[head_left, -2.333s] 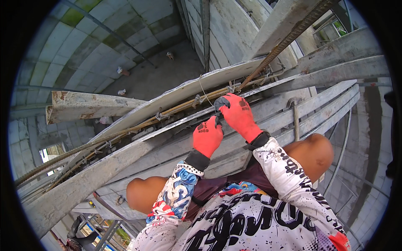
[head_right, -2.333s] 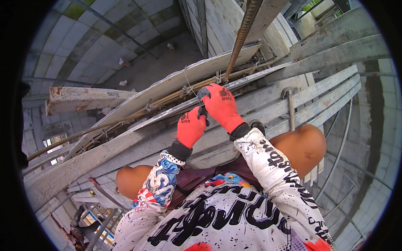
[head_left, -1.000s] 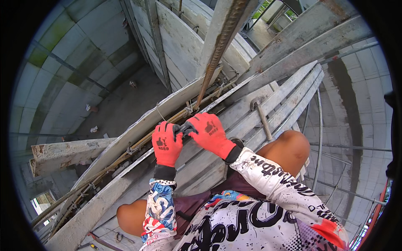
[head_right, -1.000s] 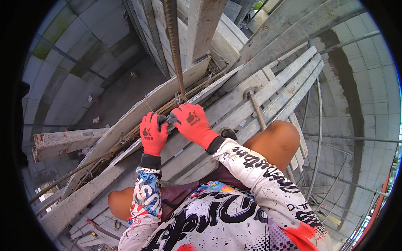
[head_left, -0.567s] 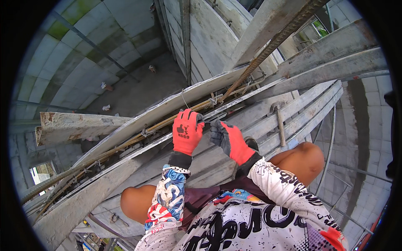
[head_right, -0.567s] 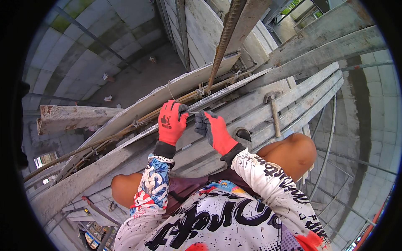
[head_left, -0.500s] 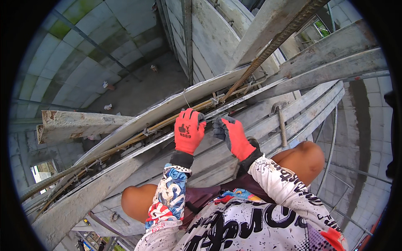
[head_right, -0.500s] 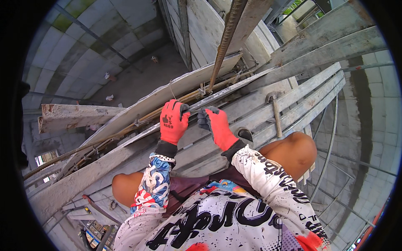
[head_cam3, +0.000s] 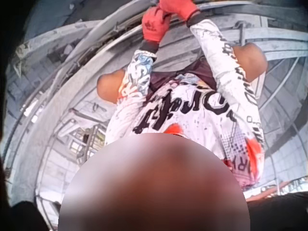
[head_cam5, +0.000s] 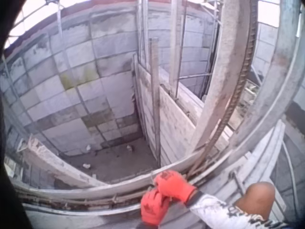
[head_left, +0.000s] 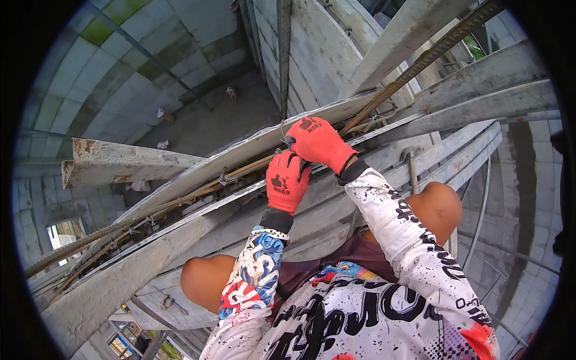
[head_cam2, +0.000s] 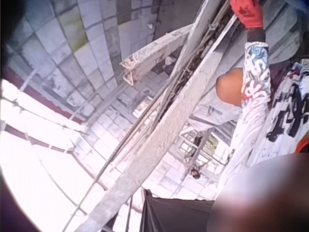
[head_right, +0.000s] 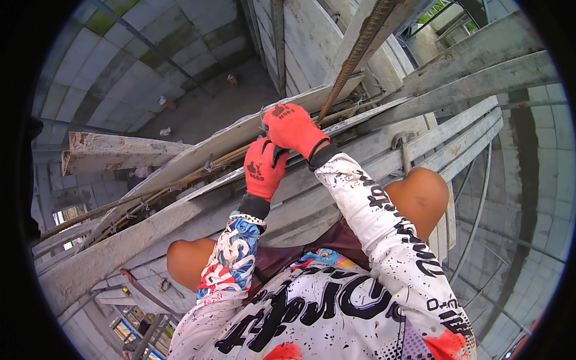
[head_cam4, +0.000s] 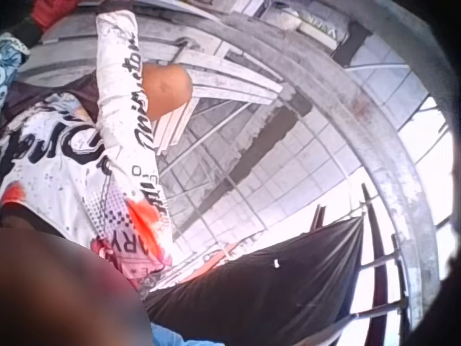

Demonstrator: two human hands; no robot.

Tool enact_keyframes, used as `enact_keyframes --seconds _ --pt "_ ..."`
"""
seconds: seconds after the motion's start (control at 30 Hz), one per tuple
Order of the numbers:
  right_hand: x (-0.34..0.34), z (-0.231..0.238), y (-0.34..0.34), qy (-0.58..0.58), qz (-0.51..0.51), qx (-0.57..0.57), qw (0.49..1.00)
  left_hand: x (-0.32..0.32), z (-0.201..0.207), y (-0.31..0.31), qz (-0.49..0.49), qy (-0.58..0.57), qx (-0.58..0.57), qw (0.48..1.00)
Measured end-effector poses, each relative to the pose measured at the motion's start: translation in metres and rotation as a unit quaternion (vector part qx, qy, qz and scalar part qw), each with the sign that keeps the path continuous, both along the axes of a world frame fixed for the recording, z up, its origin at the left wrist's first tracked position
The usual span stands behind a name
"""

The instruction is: The person works on a metal scaffolding structure, positioning and securing metal beams with wire ties. They use pliers and a hammer to tighten and adjust the connections while moving along the scaffolding.

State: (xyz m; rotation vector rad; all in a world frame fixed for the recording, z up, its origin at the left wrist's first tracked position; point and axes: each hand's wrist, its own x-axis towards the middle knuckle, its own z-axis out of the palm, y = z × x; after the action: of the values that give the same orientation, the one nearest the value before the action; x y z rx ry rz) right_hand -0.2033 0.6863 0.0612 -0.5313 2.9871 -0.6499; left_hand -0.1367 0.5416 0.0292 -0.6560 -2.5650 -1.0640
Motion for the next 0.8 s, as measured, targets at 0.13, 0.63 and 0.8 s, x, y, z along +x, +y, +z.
enact_keyframes --seconds 0.13,0.63,0.8 --pt "0.001 -0.006 -0.006 0.064 0.044 0.044 0.996 0.006 0.025 -0.024 0.087 -0.013 0.236 0.968" --pt "0.100 0.013 -0.017 0.116 0.093 0.034 0.988 -0.021 0.042 -0.040 0.051 -0.209 0.264 0.940" --pt "0.121 -0.009 -0.009 0.128 0.084 0.056 0.987 -0.012 0.014 -0.028 0.027 -0.228 0.019 0.973"
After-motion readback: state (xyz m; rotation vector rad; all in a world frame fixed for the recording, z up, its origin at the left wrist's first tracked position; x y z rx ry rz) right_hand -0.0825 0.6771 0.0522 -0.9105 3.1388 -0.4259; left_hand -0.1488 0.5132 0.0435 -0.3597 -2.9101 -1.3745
